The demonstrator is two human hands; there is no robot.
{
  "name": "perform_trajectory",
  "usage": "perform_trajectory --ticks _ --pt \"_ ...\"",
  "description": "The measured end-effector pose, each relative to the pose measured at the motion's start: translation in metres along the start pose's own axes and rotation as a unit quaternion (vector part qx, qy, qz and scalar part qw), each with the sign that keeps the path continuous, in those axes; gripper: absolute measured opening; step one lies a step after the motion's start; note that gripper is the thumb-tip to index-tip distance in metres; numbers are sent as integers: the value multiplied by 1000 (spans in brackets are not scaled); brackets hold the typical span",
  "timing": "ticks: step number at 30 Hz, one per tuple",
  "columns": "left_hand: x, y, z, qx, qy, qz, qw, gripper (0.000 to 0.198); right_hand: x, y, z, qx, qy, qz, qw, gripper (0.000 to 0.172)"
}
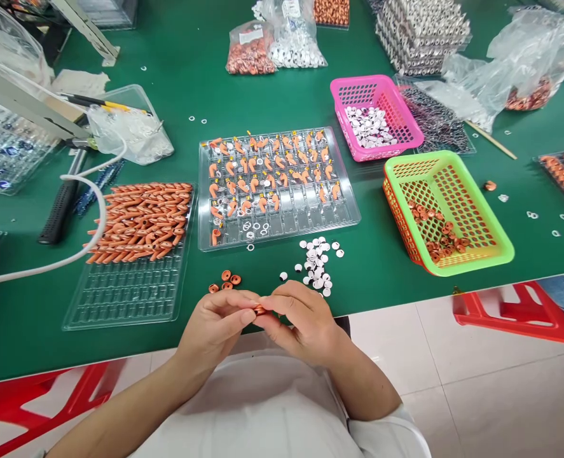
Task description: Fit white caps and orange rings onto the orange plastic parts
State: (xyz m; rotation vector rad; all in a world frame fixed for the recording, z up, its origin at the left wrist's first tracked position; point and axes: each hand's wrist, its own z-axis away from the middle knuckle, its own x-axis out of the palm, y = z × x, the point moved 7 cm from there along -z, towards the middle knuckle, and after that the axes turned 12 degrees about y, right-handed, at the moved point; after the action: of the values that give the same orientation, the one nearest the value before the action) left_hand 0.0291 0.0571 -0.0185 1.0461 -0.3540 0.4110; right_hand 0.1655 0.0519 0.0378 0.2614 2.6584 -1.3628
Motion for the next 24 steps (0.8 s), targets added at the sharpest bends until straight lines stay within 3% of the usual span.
perform_trajectory --ticks 12,24 --pt "3 -6 0 -66 20 29 997 13 5 6 7 2 -25 9 1000 43" --pt "3 -9 3 -102 43 40 993 17 10 7 10 -19 -47 37 998 35"
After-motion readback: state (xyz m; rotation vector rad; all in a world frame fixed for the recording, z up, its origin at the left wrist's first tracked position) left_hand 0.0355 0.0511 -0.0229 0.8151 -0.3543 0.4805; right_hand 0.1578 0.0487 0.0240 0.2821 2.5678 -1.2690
